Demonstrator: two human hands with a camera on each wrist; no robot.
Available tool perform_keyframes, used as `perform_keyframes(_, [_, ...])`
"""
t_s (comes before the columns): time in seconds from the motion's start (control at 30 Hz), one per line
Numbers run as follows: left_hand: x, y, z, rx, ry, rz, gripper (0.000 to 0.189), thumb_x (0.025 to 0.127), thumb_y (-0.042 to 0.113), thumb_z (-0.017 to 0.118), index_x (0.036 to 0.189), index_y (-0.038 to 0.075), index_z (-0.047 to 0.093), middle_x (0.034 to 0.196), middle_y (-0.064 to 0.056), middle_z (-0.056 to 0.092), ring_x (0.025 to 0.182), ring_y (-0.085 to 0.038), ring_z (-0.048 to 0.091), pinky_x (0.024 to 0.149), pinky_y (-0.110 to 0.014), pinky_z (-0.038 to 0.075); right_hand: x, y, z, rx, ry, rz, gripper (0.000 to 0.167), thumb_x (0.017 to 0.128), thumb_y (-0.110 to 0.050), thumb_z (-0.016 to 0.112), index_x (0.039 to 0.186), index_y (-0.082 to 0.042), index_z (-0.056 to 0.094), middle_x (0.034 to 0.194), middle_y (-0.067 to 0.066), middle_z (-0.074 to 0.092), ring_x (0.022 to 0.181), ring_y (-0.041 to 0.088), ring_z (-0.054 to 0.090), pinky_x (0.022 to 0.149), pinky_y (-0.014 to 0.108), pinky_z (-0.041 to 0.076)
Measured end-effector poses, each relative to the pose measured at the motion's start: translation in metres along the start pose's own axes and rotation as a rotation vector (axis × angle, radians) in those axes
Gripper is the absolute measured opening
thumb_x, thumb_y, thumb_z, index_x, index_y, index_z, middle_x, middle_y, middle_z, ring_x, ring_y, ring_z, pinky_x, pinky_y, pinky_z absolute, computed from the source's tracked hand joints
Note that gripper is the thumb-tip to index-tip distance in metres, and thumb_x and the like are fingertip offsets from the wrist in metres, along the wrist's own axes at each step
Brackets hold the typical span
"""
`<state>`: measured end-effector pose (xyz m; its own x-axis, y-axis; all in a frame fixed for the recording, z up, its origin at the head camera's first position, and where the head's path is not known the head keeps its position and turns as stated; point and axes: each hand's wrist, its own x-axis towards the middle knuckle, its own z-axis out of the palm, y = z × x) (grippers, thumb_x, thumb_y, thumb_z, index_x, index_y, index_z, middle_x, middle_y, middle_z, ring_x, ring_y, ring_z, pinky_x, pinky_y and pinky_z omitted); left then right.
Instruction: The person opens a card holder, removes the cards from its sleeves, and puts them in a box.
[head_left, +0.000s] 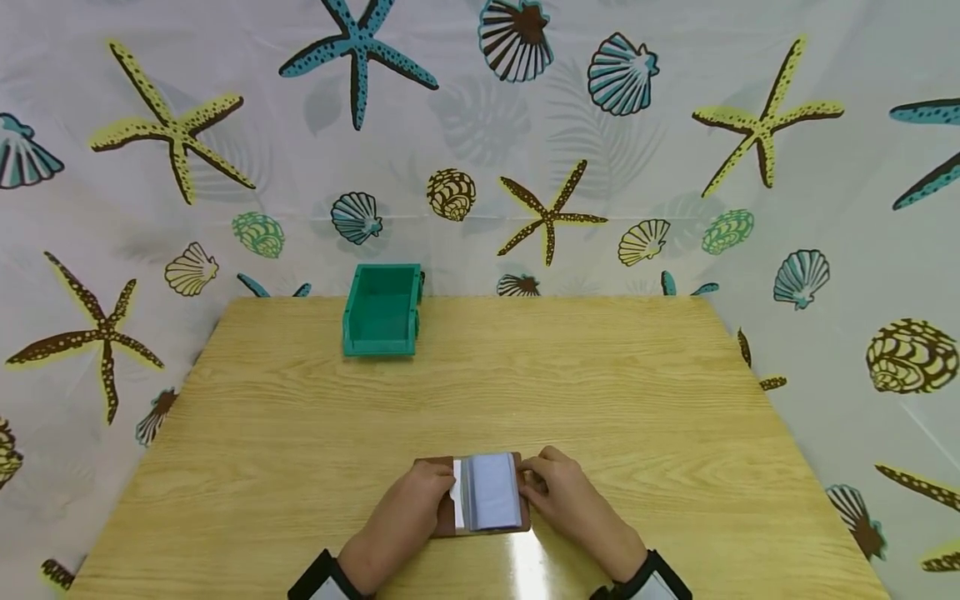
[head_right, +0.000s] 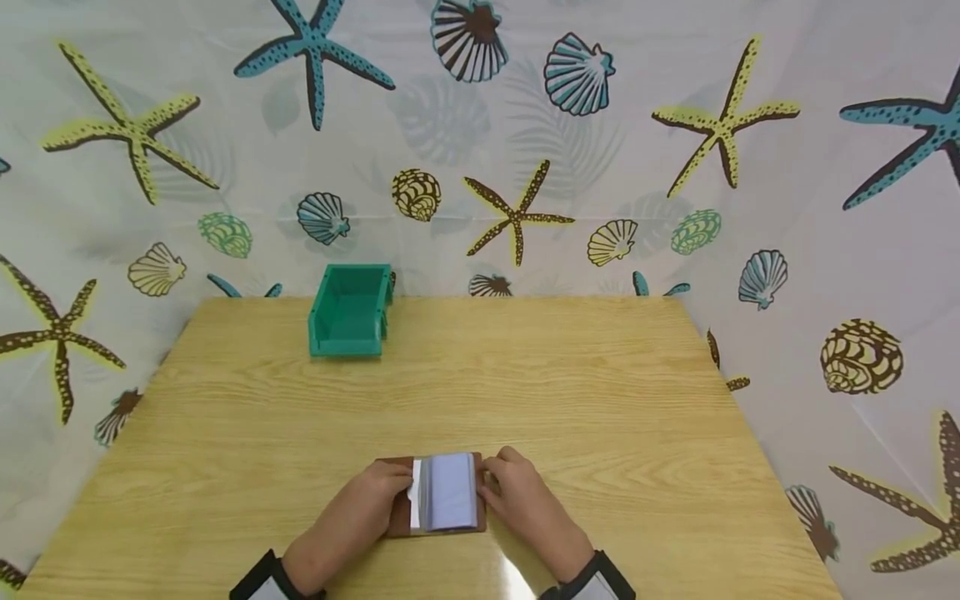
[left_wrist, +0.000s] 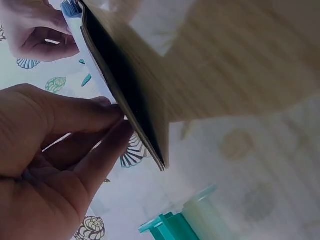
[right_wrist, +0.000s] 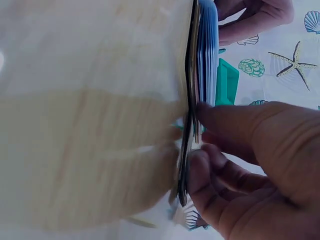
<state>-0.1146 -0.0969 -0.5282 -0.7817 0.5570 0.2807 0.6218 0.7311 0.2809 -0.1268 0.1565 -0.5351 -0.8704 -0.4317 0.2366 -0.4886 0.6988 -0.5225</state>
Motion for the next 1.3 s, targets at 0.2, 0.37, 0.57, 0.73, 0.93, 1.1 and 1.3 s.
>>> perform_keyframes(0.2, [0.001,-0.002,-0.003,-0.072,-0.063,-0.021,0.026,0.080,-0.009,0.075,0.072,0.015,0.068,0.077,0.007,0.066,0.078,-0.004,0.057,0.069,-0.019,0.050,-0.001,-0.014,0.003,0.094,-0.029,0.134,0.022,0.083,0.011,0.069,0.104,0.012,0.075,0.076,0.006,0.060,0.065,0.005,0.048,0.053,0.019,0.044])
perform_keyframes(0.37, [-0.003,0.001,-0.003,-0.023,-0.076,-0.066,0.016,0.076,0.005,0.085,0.075,0.016,0.073,0.085,0.007,0.072,0.077,-0.013,0.056,0.068,-0.024,0.050,0.000,-0.028,0.003,0.197,-0.065,0.289,0.028,0.083,0.004,0.064,0.107,0.015,0.074,0.079,0.009,0.062,0.066,0.010,0.051,0.053,0.020,0.045])
perform_keyframes(0.57, [0.000,0.006,0.000,-0.023,-0.094,-0.222,0.017,0.073,0.013,0.089,0.089,0.013,0.082,0.109,-0.012,0.073,0.089,-0.027,0.060,0.080,-0.039,0.057,0.000,-0.030,-0.001,0.357,-0.129,0.429,0.029,0.088,-0.005,0.065,0.109,0.012,0.073,0.088,0.009,0.069,0.078,0.014,0.065,0.062,0.023,0.055])
perform_keyframes(0.73, [0.004,0.007,-0.001,-0.109,-0.094,-0.346,0.031,0.069,0.015,0.090,0.097,0.006,0.079,0.103,-0.011,0.067,0.095,-0.028,0.063,0.079,-0.039,0.059,0.004,-0.030,-0.006,0.425,-0.124,0.492,0.028,0.090,-0.009,0.070,0.111,0.008,0.067,0.088,0.008,0.070,0.080,0.016,0.068,0.066,0.029,0.056])
perform_keyframes(0.93, [0.007,0.004,0.001,-0.090,-0.089,-0.320,0.030,0.071,0.022,0.090,0.093,0.007,0.079,0.099,-0.010,0.067,0.091,-0.027,0.064,0.076,-0.039,0.059,0.007,-0.034,-0.008,0.484,-0.089,0.508,0.032,0.090,-0.010,0.075,0.116,0.003,0.062,0.081,0.005,0.070,0.076,0.014,0.066,0.065,0.028,0.053])
perform_keyframes(1.1, [0.010,0.003,0.002,-0.114,-0.088,-0.301,0.031,0.073,0.021,0.091,0.098,0.007,0.080,0.099,-0.008,0.068,0.091,-0.026,0.067,0.078,-0.038,0.059,0.011,-0.040,-0.009,0.579,-0.071,0.486,0.032,0.091,-0.012,0.075,0.116,0.002,0.062,0.085,0.006,0.070,0.074,0.015,0.066,0.063,0.026,0.053])
perform_keyframes(1.3, [0.014,0.000,0.002,-0.221,-0.063,-0.315,0.008,0.091,0.009,0.075,0.098,0.008,0.079,0.093,-0.004,0.075,0.086,-0.018,0.072,0.071,-0.031,0.058,0.012,-0.048,-0.003,0.627,-0.096,0.425,0.034,0.093,-0.023,0.077,0.114,0.001,0.066,0.095,0.008,0.069,0.079,0.015,0.067,0.066,0.024,0.055])
